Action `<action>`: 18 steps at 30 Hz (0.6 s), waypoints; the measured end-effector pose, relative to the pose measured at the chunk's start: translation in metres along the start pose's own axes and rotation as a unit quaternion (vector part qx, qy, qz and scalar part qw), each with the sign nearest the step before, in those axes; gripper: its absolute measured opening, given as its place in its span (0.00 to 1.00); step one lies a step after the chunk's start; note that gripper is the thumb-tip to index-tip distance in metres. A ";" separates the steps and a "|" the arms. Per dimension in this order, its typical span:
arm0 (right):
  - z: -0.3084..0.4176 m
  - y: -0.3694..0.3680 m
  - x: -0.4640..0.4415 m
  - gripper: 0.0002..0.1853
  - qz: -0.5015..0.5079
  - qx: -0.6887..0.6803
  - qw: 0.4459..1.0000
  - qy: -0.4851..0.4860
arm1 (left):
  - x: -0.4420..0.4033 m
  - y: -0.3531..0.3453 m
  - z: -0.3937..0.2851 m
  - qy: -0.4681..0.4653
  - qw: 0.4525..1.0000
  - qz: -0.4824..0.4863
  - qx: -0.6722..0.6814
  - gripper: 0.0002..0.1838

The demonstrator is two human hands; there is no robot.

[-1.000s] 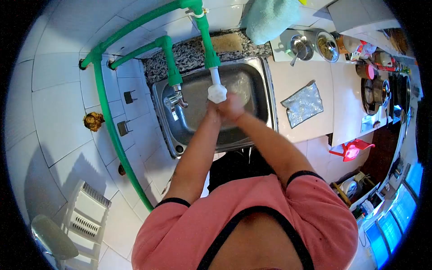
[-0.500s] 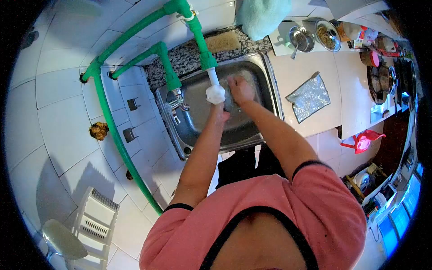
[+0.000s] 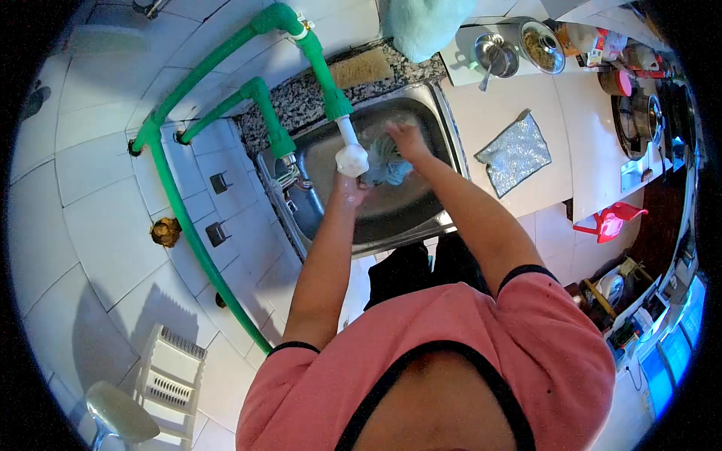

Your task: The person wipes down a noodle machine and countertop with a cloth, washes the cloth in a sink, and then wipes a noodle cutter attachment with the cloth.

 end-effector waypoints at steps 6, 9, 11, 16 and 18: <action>-0.010 -0.005 -0.011 0.36 0.097 -0.411 0.885 -0.195 | 0.025 -0.030 -0.005 -0.317 0.888 0.097 -0.320 0.18; 0.069 0.036 0.009 0.32 0.168 -0.494 0.828 -0.204 | 0.008 -0.019 -0.004 -0.217 0.784 -0.038 -0.580 0.21; 0.060 0.040 0.005 0.26 0.168 -0.470 0.846 -0.189 | -0.033 0.018 -0.007 -0.440 0.750 0.039 -0.493 0.17; 0.058 0.055 0.014 0.26 0.187 -0.098 0.977 -0.004 | -0.014 0.021 -0.041 -0.330 0.874 0.021 -0.356 0.08; 0.032 0.040 0.014 0.29 0.252 0.180 0.947 0.081 | -0.024 0.027 -0.036 -0.311 0.928 0.038 -0.203 0.06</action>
Point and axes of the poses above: each hand's wrist, its own x-axis away from the middle knuckle, its own y-axis out of the back of the hand, z = x × y, the point moved 1 cm from there along -x, towards the middle knuckle, and after that the axes turned 5 degrees about y, right-handed, at the moved point
